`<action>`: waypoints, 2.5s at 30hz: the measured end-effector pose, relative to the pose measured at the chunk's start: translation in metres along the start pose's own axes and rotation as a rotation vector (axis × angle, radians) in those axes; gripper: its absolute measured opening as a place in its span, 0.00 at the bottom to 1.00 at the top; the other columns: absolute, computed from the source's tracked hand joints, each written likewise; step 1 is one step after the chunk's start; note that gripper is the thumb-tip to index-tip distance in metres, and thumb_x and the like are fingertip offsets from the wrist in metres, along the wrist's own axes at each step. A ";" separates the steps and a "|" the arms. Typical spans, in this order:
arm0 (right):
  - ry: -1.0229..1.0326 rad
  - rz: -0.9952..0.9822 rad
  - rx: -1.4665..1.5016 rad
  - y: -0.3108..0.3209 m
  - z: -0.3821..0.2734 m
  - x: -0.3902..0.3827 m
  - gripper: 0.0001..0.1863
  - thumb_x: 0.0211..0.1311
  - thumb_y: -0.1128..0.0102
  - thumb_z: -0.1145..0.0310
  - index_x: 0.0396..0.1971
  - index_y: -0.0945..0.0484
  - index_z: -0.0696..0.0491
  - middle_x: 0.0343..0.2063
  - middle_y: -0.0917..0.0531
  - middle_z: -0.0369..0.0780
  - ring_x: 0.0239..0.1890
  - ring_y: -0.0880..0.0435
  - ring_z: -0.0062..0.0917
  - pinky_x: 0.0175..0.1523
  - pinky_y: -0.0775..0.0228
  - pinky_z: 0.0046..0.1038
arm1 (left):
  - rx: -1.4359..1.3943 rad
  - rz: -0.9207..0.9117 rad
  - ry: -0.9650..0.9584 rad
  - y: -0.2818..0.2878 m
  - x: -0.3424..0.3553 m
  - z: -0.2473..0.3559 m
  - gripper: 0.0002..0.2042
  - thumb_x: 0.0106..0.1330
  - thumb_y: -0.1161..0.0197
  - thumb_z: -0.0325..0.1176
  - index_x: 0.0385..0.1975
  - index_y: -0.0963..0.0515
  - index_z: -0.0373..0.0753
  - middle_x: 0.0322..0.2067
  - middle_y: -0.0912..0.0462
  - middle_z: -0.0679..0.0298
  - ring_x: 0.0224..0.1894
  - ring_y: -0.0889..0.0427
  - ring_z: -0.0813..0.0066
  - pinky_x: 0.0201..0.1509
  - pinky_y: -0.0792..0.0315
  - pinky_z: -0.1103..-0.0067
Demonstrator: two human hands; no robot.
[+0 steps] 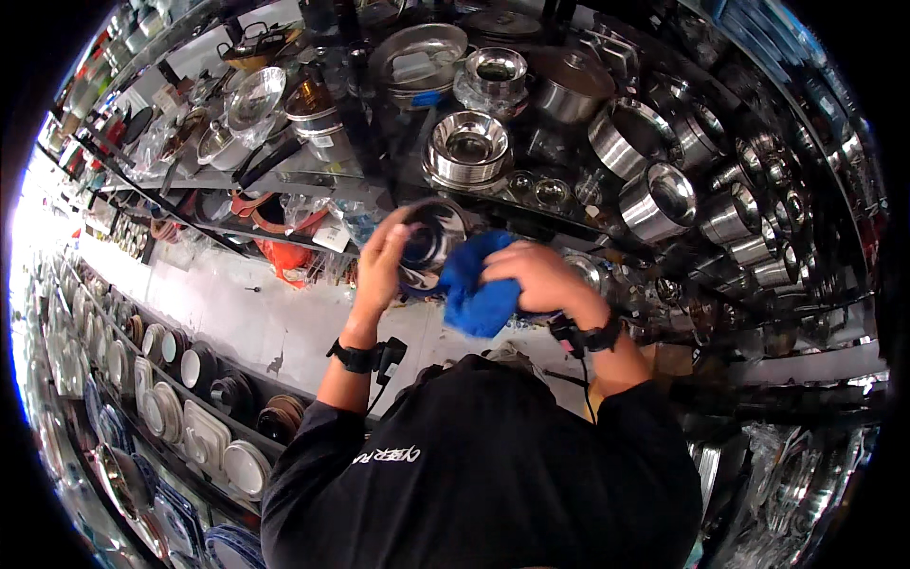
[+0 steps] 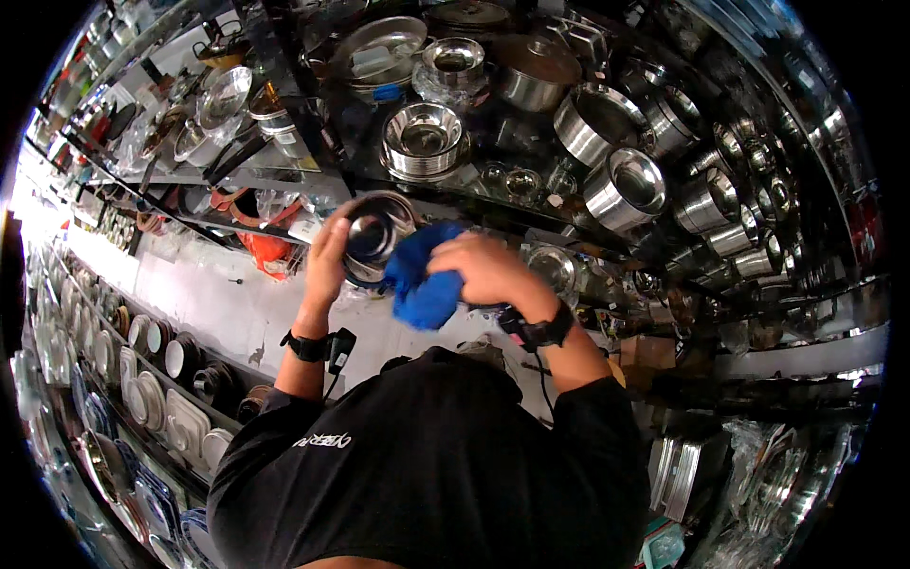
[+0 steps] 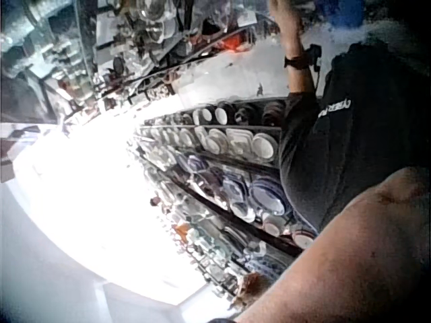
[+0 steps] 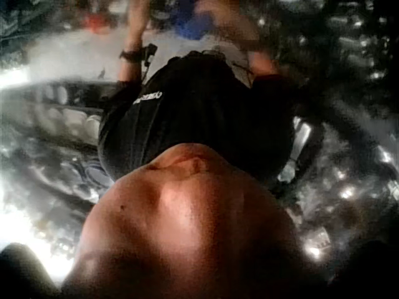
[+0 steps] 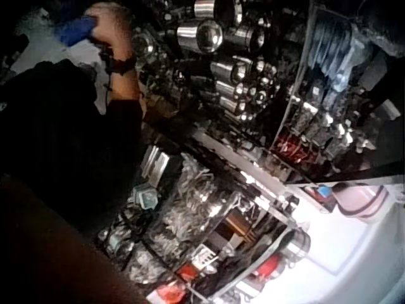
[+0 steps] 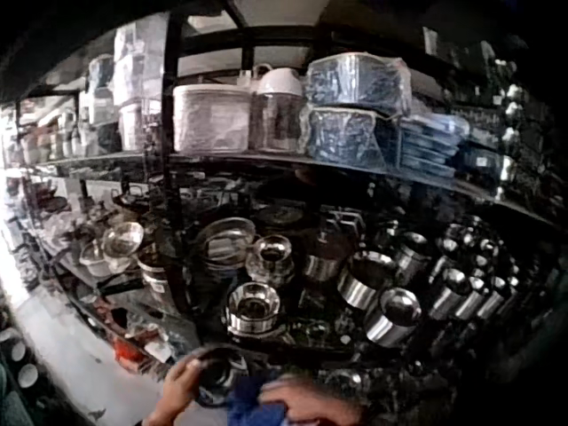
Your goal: The person uses a rotating polishing wheel to buff the exterior of small metal bowls. They hold each bowl against the spinning wheel with a blue cloth, then remove it to wipe and inspect the surface before repeating the process on another bowl.
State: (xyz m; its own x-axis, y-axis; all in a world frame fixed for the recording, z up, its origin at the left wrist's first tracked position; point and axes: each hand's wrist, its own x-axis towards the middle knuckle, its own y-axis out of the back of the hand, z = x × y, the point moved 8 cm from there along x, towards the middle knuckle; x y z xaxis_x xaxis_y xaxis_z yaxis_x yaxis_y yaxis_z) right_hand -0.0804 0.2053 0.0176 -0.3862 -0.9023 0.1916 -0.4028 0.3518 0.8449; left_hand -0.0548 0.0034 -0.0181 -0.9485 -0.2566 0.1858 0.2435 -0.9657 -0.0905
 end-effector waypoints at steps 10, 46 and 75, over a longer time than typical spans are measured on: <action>-0.577 0.569 -0.319 0.105 0.137 -0.051 0.30 0.47 0.36 0.66 0.55 0.28 0.48 0.56 0.28 0.47 0.51 0.27 0.47 0.57 0.34 0.38 | -0.747 0.015 0.263 -0.048 0.021 -0.015 0.23 0.66 0.60 0.36 0.59 0.38 0.33 0.55 0.28 0.53 0.57 0.28 0.63 0.61 0.32 0.70; -0.772 0.446 -0.163 0.072 0.163 0.085 0.25 0.62 0.51 0.57 0.57 0.32 0.52 0.25 0.18 0.49 0.29 0.18 0.44 0.32 0.26 0.45 | 1.070 -0.135 -0.383 -0.028 0.190 -0.047 0.21 0.68 0.52 0.35 0.54 0.31 0.26 0.57 0.31 0.42 0.61 0.33 0.49 0.65 0.40 0.69; -1.998 1.509 1.119 -0.385 0.177 -0.733 0.08 0.54 0.45 0.71 0.34 0.24 0.55 0.19 0.21 0.40 0.21 0.19 0.22 0.24 0.25 0.26 | 0.554 -1.400 0.688 -0.498 -0.180 -0.305 0.06 0.68 0.47 0.34 0.35 0.26 0.38 0.26 0.23 0.68 0.28 0.23 0.80 0.31 0.30 0.82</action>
State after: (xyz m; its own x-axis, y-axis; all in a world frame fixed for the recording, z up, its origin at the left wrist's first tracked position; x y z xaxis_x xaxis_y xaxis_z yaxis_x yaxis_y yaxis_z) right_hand 0.2108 0.7753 -0.5362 -0.2169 0.5952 -0.7738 0.7711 0.5906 0.2381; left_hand -0.0674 0.5423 -0.3050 -0.3501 0.6880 -0.6356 -0.9269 -0.3527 0.1287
